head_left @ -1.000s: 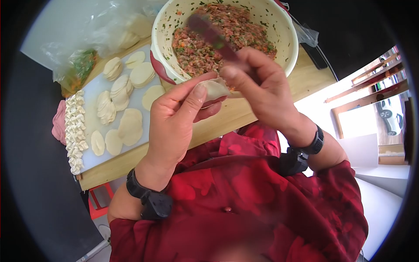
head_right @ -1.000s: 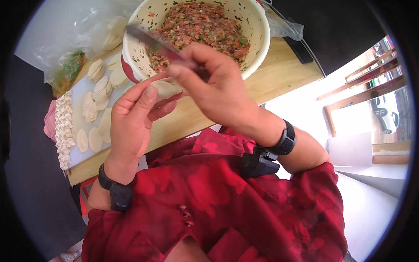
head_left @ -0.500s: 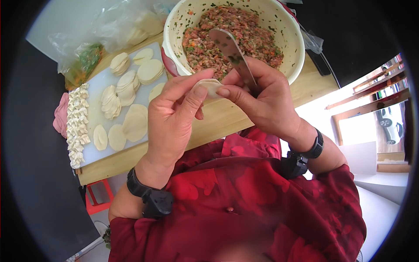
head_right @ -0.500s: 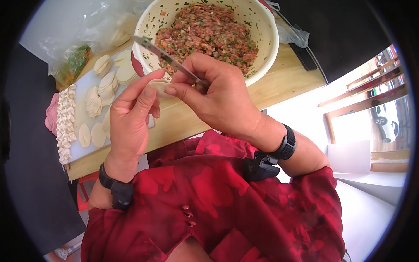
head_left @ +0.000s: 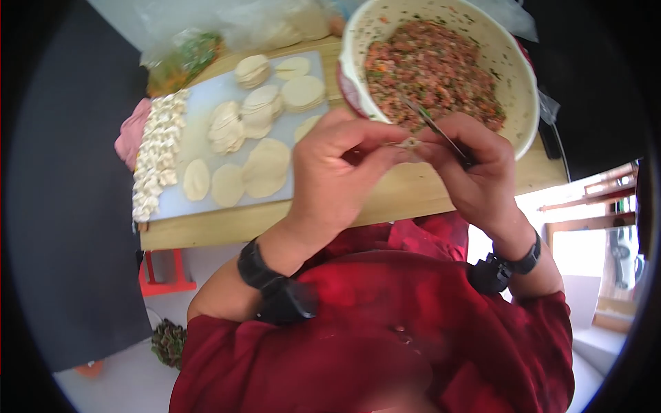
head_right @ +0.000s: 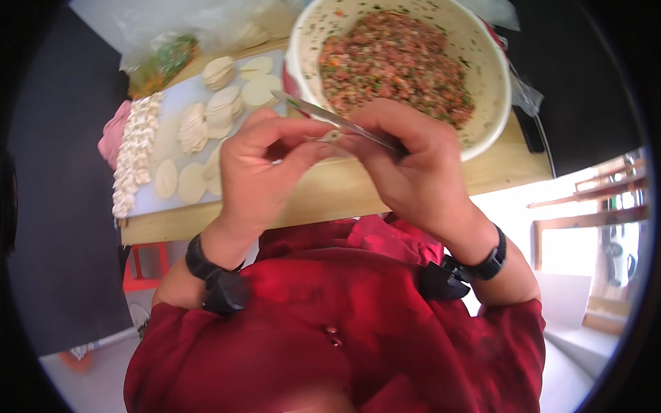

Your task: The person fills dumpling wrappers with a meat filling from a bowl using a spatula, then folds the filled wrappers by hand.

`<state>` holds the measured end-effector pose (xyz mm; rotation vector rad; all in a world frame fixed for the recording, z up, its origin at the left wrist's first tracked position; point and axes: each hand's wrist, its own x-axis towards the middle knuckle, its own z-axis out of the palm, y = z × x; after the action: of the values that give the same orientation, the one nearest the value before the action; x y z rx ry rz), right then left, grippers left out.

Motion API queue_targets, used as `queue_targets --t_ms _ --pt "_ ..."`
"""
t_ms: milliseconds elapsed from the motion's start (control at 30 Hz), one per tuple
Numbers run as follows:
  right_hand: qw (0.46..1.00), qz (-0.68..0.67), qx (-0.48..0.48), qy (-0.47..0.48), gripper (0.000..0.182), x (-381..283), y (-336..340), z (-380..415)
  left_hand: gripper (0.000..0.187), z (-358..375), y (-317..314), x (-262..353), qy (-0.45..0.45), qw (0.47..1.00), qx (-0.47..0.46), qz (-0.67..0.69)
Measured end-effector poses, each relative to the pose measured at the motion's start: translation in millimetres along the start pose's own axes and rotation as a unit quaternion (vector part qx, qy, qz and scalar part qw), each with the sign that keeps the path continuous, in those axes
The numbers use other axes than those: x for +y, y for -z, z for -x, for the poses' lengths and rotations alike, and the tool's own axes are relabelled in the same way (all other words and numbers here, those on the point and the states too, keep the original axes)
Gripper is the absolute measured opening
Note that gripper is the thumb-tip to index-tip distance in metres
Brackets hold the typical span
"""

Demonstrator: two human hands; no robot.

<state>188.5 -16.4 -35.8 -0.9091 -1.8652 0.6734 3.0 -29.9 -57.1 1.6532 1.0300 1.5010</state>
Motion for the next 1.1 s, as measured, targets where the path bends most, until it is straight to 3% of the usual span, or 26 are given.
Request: queue_targets --t_ms 67,133,200,267,333,433,533,633,700,767,867,1100 --pt "1.000 0.014 -0.021 0.018 0.008 -5.0 -2.7 -4.6 0.011 1.6 -4.5 0.2 0.014 0.999 0.032 -0.006" --pt "0.994 0.066 -0.006 0.088 0.010 -6.0 -7.8 -8.6 0.011 1.6 -7.4 -3.2 0.072 0.990 0.042 0.113" --pt "0.997 0.010 0.011 0.070 0.012 -4.6 -20.7 -7.9 0.013 1.4 -10.6 -9.4 0.069 0.988 0.050 0.127" --pt "0.996 -0.044 0.046 0.070 0.014 -0.9 -30.9 -9.6 0.012 2.5 -9.3 -11.0 0.111 0.958 0.057 0.259" --pt "0.996 -0.065 0.013 0.056 0.014 0.4 -35.0 -9.8 0.010 4.1 2.6 -16.1 0.105 0.965 0.044 0.236" --pt "0.979 -0.106 -0.061 -0.161 0.019 -27.5 -26.5 -9.3 0.006 4.3 35.3 -12.2 0.125 0.975 0.010 0.186" --pt "0.988 -0.066 -0.051 -0.127 0.018 -10.9 -10.5 -5.2 0.008 8.7 113.8 -11.8 0.083 0.994 0.055 0.048" --pt "0.988 -0.056 -0.033 -0.140 0.016 -1.7 4.6 -3.4 0.010 39.7 206.9 -13.5 0.125 0.972 0.143 -0.140" --pt "0.987 -0.052 -0.034 -0.150 0.016 2.6 10.8 -1.3 0.009 63.8 248.7 -12.3 0.205 0.935 0.175 -0.230" --pt "0.987 -0.053 -0.036 -0.147 0.016 6.9 13.5 0.6 0.008 82.7 276.0 -23.7 0.227 0.920 0.193 -0.256" --pt "0.987 -0.054 -0.039 -0.148 0.016 8.4 12.3 1.0 0.007 94.1 288.6 -41.2 0.252 0.902 0.225 -0.269" --pt "0.988 -0.021 -0.032 -0.147 0.016 5.1 16.9 3.6 0.013 96.9 287.5 -62.1 0.203 0.899 0.279 -0.268"
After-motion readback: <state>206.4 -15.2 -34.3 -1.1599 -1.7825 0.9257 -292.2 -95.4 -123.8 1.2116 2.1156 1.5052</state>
